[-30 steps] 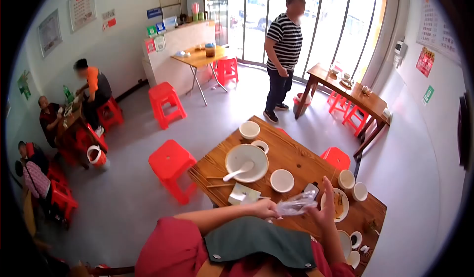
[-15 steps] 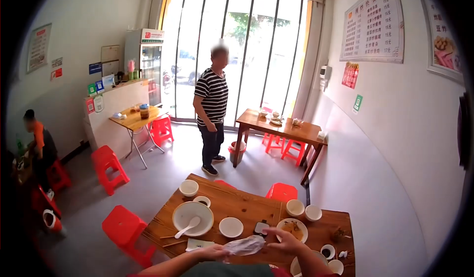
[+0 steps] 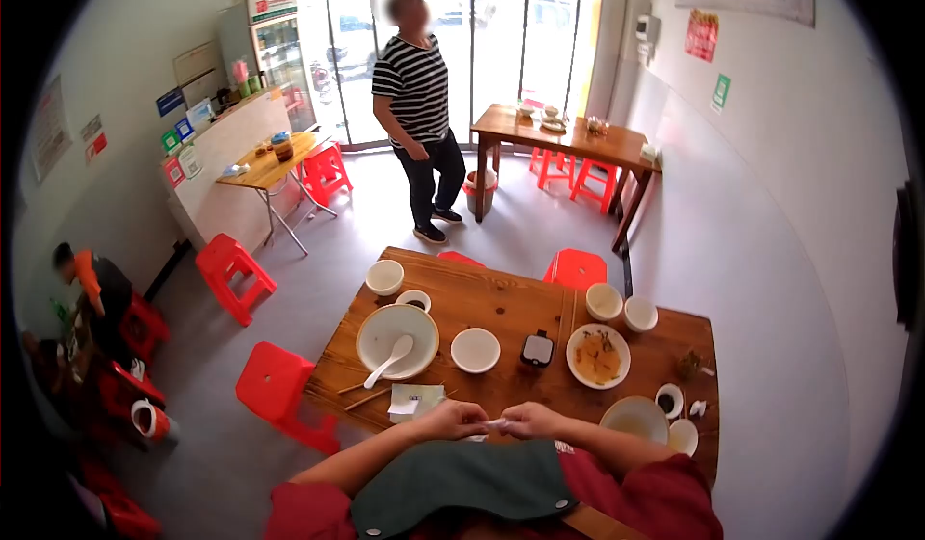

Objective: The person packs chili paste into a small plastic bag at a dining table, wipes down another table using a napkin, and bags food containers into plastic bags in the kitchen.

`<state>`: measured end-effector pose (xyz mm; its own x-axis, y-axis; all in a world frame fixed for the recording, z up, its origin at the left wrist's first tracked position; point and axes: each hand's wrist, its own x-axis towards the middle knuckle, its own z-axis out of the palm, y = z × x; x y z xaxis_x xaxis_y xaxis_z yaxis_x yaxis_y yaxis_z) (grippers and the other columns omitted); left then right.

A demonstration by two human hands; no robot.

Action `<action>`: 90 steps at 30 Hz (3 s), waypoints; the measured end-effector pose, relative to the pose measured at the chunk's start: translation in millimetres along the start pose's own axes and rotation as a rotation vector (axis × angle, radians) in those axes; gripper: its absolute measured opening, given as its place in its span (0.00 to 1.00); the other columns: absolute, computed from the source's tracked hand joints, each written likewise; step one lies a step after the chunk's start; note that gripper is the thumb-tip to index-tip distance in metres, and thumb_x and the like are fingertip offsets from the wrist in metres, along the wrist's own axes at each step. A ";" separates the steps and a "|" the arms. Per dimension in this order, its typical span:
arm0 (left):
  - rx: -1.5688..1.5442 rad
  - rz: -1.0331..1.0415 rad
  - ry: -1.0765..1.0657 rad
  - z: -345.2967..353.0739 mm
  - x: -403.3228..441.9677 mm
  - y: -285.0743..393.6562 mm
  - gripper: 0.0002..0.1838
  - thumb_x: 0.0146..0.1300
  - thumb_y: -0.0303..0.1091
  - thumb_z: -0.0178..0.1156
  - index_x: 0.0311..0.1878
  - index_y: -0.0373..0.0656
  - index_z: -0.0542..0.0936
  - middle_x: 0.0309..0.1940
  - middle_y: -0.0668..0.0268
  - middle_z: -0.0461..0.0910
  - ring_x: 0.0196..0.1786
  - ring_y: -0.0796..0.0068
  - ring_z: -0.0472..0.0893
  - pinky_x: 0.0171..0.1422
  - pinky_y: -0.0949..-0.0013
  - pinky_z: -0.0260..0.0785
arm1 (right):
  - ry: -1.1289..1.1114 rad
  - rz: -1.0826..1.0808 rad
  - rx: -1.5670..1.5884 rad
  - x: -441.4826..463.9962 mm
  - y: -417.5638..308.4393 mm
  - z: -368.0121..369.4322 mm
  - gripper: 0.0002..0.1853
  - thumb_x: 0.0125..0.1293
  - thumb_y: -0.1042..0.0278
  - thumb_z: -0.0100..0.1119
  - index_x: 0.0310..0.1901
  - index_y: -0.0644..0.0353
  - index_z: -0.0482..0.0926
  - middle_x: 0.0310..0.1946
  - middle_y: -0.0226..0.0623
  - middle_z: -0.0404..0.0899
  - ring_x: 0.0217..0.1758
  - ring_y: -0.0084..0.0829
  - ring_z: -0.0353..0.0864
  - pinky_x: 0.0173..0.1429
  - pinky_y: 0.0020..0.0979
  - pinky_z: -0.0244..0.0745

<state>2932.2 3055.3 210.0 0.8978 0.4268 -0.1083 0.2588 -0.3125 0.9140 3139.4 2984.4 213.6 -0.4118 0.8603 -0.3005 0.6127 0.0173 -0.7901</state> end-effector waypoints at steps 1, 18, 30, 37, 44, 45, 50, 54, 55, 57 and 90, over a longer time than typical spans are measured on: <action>0.238 0.187 0.060 0.9 0.6 6.6 0.11 0.53 0.37 0.59 0.38 0.43 0.75 0.30 0.64 0.77 0.31 0.71 0.77 0.35 0.71 0.69 | -0.085 0.122 0.511 -2.4 -0.4 0.2 0.13 0.59 0.58 0.51 0.34 0.59 0.76 0.19 0.30 0.74 0.20 0.23 0.71 0.26 0.23 0.65; -0.043 -0.255 0.219 -5.9 9.6 17.4 0.08 0.61 0.30 0.48 0.39 0.37 0.74 0.25 0.67 0.74 0.26 0.82 0.74 0.28 0.78 0.67 | 0.086 -0.738 0.539 -13.4 -32.3 -21.9 0.44 0.47 0.37 0.44 0.63 0.55 0.50 0.64 0.35 0.48 0.65 0.37 0.52 0.63 0.42 0.49; 0.190 -0.032 0.114 -2.3 -3.1 28.1 0.09 0.53 0.32 0.59 0.38 0.42 0.76 0.26 0.68 0.75 0.29 0.76 0.75 0.33 0.72 0.68 | 0.119 -0.257 -0.195 5.5 -19.7 -3.5 0.14 0.56 0.61 0.52 0.42 0.58 0.72 0.28 0.39 0.76 0.30 0.34 0.76 0.34 0.33 0.70; 0.479 0.195 0.207 -8.4 -2.0 27.2 0.09 0.49 0.33 0.56 0.33 0.40 0.75 0.29 0.61 0.72 0.34 0.59 0.74 0.37 0.66 0.67 | -0.418 -0.027 1.071 -7.1 -36.7 -9.8 0.36 0.58 0.38 0.42 0.56 0.64 0.63 0.47 0.37 0.72 0.44 0.26 0.73 0.49 0.27 0.69; 0.371 0.036 0.311 -25.9 -7.9 41.1 0.08 0.47 0.32 0.54 0.31 0.44 0.78 0.39 0.58 0.71 0.42 0.60 0.72 0.43 0.63 0.67 | -0.091 -0.025 1.166 48.3 13.8 5.3 0.58 0.38 0.21 0.46 0.62 0.62 0.48 0.64 0.41 0.47 0.65 0.37 0.51 0.66 0.40 0.46; 0.381 -0.024 0.271 -28.1 -11.9 45.4 0.08 0.46 0.32 0.54 0.29 0.43 0.79 0.37 0.58 0.73 0.40 0.60 0.74 0.42 0.64 0.68 | 0.145 0.368 0.708 94.9 81.1 15.5 0.57 0.38 0.22 0.48 0.62 0.62 0.50 0.64 0.43 0.46 0.66 0.39 0.49 0.66 0.41 0.45; 0.629 -0.235 0.559 -32.4 -67.2 54.1 0.08 0.44 0.31 0.54 0.28 0.41 0.79 0.28 0.58 0.76 0.35 0.59 0.76 0.39 0.62 0.69 | -0.774 -0.641 1.231 7.8 -55.2 -41.9 0.54 0.38 0.34 0.62 0.62 0.60 0.52 0.65 0.44 0.40 0.67 0.46 0.46 0.64 0.50 0.47; 0.212 -0.095 0.644 -21.7 -74.1 4.0 0.09 0.46 0.33 0.56 0.27 0.38 0.78 0.22 0.57 0.77 0.29 0.62 0.77 0.35 0.63 0.68 | -0.392 -0.765 0.681 25.6 -122.7 -36.3 0.39 0.46 0.53 0.62 0.59 0.60 0.59 0.61 0.47 0.54 0.65 0.45 0.51 0.65 0.48 0.47; 0.190 -0.122 0.689 -18.0 -79.9 11.6 0.09 0.46 0.33 0.56 0.27 0.38 0.78 0.22 0.57 0.77 0.29 0.62 0.77 0.35 0.63 0.68 | -0.129 -0.738 0.062 34.6 -125.6 -30.6 0.36 0.47 0.59 0.61 0.59 0.60 0.60 0.60 0.47 0.56 0.65 0.44 0.53 0.65 0.47 0.47; 0.021 -0.110 0.709 -17.3 -93.3 37.3 0.09 0.46 0.35 0.58 0.27 0.38 0.78 0.22 0.57 0.77 0.28 0.64 0.77 0.34 0.66 0.68 | 0.042 -1.005 -0.829 65.5 -131.2 -5.7 0.32 0.42 0.75 0.56 0.55 0.63 0.61 0.53 0.45 0.66 0.60 0.48 0.60 0.66 0.47 0.42; -0.515 0.099 0.846 -19.0 -111.9 31.1 0.03 0.51 0.25 0.57 0.28 0.36 0.75 0.27 0.67 0.75 0.31 0.77 0.75 0.37 0.74 0.68 | -0.538 0.013 1.072 106.5 -112.6 40.0 0.09 0.50 0.70 0.61 0.29 0.60 0.69 0.23 0.32 0.74 0.22 0.22 0.73 0.21 0.19 0.66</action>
<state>2833.0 3014.0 257.9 0.3058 0.9458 0.1091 -0.1700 -0.0585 0.9837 2999.6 3053.8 249.2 -0.7954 0.5293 -0.2951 -0.1492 -0.6430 -0.7512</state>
